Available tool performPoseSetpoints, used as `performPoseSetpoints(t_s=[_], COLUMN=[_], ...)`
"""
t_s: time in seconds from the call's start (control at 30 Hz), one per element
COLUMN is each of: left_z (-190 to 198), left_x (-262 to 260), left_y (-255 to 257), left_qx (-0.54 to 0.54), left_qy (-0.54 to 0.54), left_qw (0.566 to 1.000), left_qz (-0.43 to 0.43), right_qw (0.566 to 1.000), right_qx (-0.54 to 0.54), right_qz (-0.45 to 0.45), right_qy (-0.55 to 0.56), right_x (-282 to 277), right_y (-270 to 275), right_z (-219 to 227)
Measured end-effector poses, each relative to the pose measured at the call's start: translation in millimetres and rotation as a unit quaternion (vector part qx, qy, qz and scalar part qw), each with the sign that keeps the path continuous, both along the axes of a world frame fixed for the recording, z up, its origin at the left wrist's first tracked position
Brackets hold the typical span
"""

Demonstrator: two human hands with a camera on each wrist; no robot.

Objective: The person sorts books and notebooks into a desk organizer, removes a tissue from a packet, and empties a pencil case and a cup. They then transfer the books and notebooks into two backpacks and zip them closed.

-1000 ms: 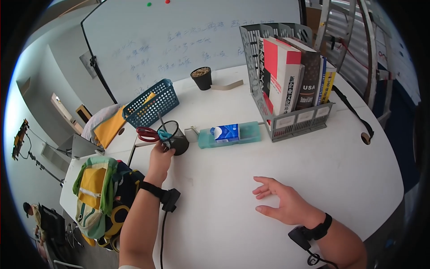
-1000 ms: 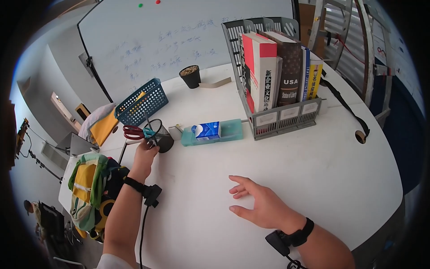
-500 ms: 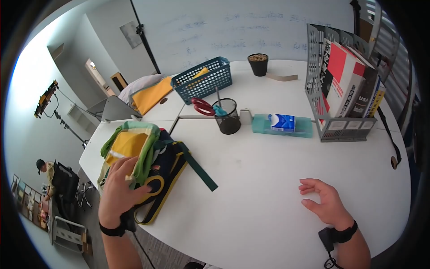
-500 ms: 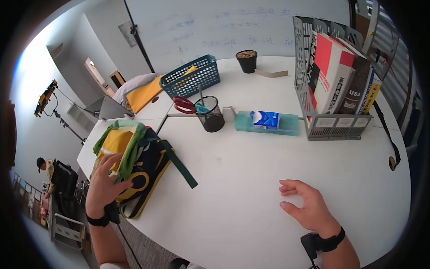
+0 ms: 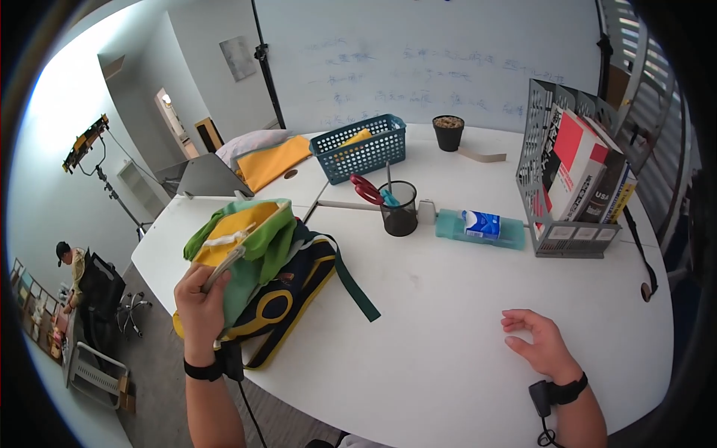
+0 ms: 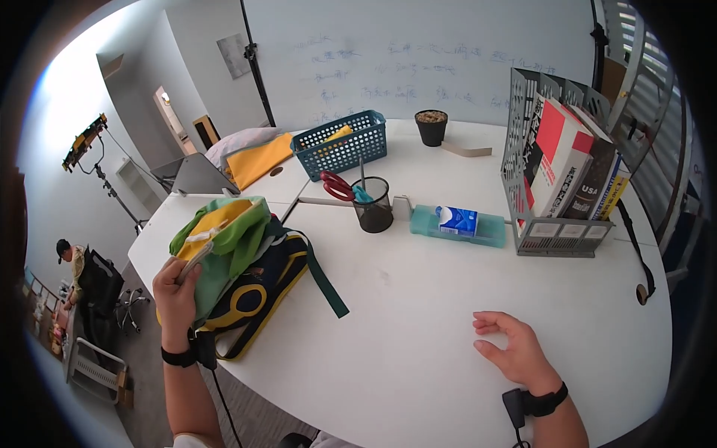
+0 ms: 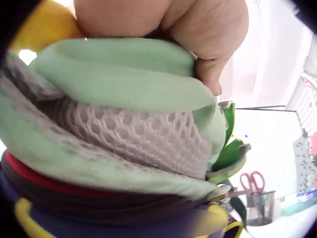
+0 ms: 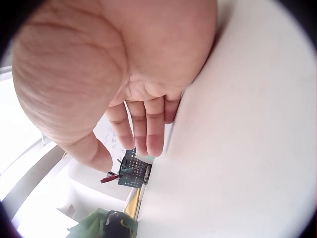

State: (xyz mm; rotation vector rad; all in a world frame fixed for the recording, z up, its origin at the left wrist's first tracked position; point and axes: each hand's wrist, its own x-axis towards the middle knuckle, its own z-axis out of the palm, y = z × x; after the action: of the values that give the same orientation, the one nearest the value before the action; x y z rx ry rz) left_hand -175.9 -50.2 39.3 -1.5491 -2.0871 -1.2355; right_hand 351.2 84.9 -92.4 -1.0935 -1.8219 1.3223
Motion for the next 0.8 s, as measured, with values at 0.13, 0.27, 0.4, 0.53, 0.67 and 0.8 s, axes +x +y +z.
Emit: performPoseSetpoints(t_s=[0.13, 0.27, 0.4, 0.53, 0.67, 0.8], left_z=[7.3, 11.0, -17.9, -52.8, -53.4, -37.0], left_x=[60.7, 122.4, 178.1, 231.5, 269.8, 277.9], left_y=[22.0, 16.4, 20.1, 22.7, 21.6, 24.9], left_qx=[0.081, 0.112, 0.066, -0.003, -0.090, -0.020], left_qy=[0.057, 0.079, 0.112, 0.050, 0.041, 0.028], left_qw=[0.994, 0.984, 0.943, 0.916, 0.886, 0.900], left_qz=[-0.054, -0.114, -0.307, -0.398, -0.452, -0.434], right_qw=[1.000, 1.000, 0.999, 0.994, 0.991, 0.982], right_qx=[-0.001, -0.024, -0.051, -0.049, -0.030, -0.032], right_qz=[0.000, 0.001, 0.000, 0.096, 0.129, 0.178], right_qy=[-0.001, -0.004, -0.002, 0.014, 0.007, 0.056], right_x=[-1.7, -1.9, -3.1, 7.0, 8.9, 19.8], right_y=[-0.1, -2.0, -5.7, -7.0, -12.2, -10.6], right_z=[0.5, 4.5, 16.2, 13.7, 21.2, 18.6])
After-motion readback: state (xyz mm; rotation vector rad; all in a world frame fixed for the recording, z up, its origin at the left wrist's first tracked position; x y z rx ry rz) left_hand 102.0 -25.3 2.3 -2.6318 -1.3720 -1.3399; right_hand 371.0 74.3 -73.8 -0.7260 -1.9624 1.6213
